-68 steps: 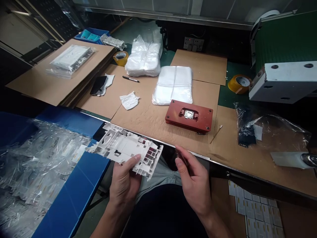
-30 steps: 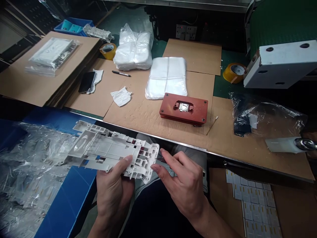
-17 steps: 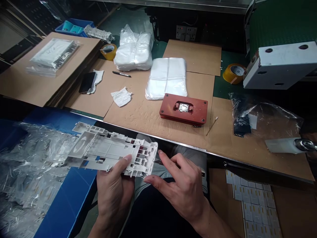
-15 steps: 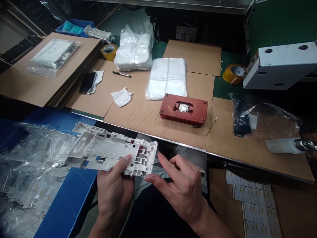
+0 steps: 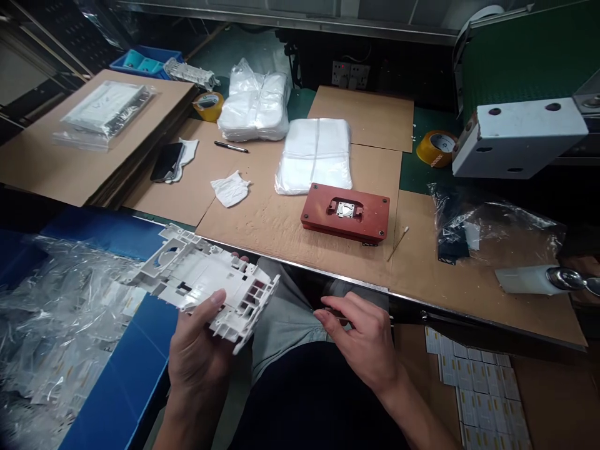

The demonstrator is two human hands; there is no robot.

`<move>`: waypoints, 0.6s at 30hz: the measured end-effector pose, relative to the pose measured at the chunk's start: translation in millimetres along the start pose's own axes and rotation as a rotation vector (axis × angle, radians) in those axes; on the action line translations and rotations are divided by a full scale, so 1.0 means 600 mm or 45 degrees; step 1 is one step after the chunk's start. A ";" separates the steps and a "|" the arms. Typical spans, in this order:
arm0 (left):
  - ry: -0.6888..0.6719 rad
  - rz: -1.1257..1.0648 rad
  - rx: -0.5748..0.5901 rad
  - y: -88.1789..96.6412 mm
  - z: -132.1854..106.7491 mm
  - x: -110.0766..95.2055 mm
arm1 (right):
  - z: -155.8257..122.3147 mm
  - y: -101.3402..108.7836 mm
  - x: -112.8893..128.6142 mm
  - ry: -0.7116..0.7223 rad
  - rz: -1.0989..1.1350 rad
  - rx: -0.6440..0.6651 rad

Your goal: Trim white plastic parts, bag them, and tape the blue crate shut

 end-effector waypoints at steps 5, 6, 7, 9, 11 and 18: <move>0.191 -0.187 0.233 -0.024 -0.002 -0.003 | 0.007 0.000 -0.027 0.029 -0.359 -0.006; 0.236 -0.208 0.268 -0.028 -0.003 -0.002 | 0.008 -0.001 -0.030 0.065 -0.476 0.011; 0.284 -0.225 0.292 -0.030 -0.004 -0.001 | 0.009 -0.001 -0.034 0.105 -0.591 0.044; 0.415 -0.242 0.310 -0.030 -0.009 0.009 | 0.012 0.002 -0.038 0.182 -0.760 0.150; 0.602 -0.257 0.326 -0.028 -0.022 0.025 | 0.020 0.018 -0.032 0.247 -0.818 0.252; 0.986 -0.175 0.601 -0.046 -0.094 0.053 | 0.080 0.107 0.091 0.623 -0.804 0.165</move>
Point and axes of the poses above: each hand's wrist, its own z-axis towards the middle knuckle, its own y-axis out of the back of the hand, x = y × z, the point moved 8 cm from there along z, towards the middle knuckle, and after that the axes turned 13 degrees about -y, right-handed, at the moved point
